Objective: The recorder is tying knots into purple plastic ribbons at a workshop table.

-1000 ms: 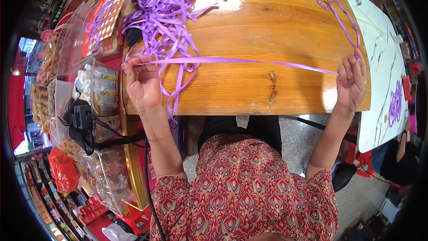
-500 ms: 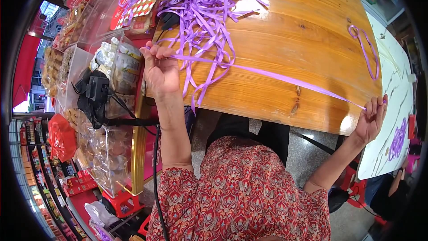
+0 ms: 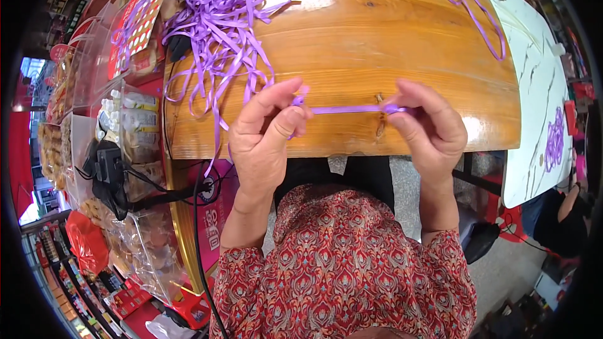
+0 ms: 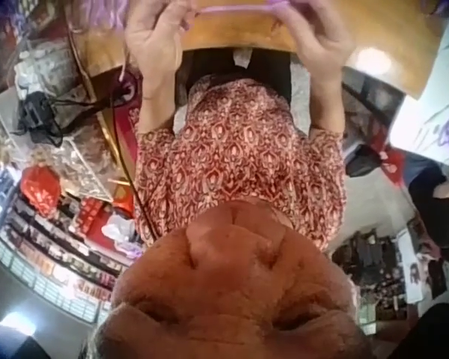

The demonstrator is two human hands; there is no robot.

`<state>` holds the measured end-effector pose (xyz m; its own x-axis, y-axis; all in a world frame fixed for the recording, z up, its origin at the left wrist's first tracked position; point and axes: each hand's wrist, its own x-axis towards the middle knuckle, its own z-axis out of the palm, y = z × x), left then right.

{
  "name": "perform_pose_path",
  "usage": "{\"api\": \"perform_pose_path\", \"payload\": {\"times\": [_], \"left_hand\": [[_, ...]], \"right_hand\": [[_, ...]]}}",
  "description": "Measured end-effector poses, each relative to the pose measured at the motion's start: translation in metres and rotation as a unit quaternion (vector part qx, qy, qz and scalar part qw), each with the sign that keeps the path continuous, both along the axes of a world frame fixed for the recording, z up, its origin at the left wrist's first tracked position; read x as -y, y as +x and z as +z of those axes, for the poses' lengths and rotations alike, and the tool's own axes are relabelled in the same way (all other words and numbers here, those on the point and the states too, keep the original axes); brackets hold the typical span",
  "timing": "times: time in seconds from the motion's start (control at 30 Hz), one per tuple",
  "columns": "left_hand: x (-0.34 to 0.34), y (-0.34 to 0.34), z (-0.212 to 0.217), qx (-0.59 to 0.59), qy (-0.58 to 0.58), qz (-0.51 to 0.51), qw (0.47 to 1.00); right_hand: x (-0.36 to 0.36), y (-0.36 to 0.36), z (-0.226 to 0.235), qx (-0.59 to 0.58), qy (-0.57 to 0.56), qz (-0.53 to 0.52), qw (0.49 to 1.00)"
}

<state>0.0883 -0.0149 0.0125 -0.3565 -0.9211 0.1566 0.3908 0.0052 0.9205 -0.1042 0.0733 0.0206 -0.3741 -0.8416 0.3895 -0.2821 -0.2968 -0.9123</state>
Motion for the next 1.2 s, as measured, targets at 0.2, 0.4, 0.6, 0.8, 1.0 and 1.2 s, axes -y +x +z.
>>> {"api": "perform_pose_path", "payload": {"times": [0.2,0.4,0.6,0.8,1.0,1.2], "left_hand": [[-0.007,-0.005,0.000,0.000,0.031,-0.052,0.998],[-0.009,-0.013,-0.007,-0.088,0.034,-0.107,0.990],[-0.015,-0.018,-0.005,-0.076,0.042,-0.139,0.987],[-0.020,-0.020,-0.003,-0.048,0.022,-0.126,0.991],[-0.019,-0.020,-0.004,0.011,-0.012,-0.086,0.996],[-0.018,-0.019,-0.005,0.043,-0.047,-0.073,0.995]], "right_hand": [[0.013,0.000,-0.007,-0.012,-0.117,0.050,0.992],[0.012,0.007,-0.003,-0.084,-0.063,0.107,0.989],[0.019,0.011,-0.005,-0.130,-0.120,0.109,0.978],[0.017,0.009,-0.010,-0.129,-0.127,0.111,0.977],[0.006,0.010,-0.006,-0.140,-0.159,0.071,0.975],[0.009,0.011,-0.007,-0.162,-0.169,0.053,0.971]]}}
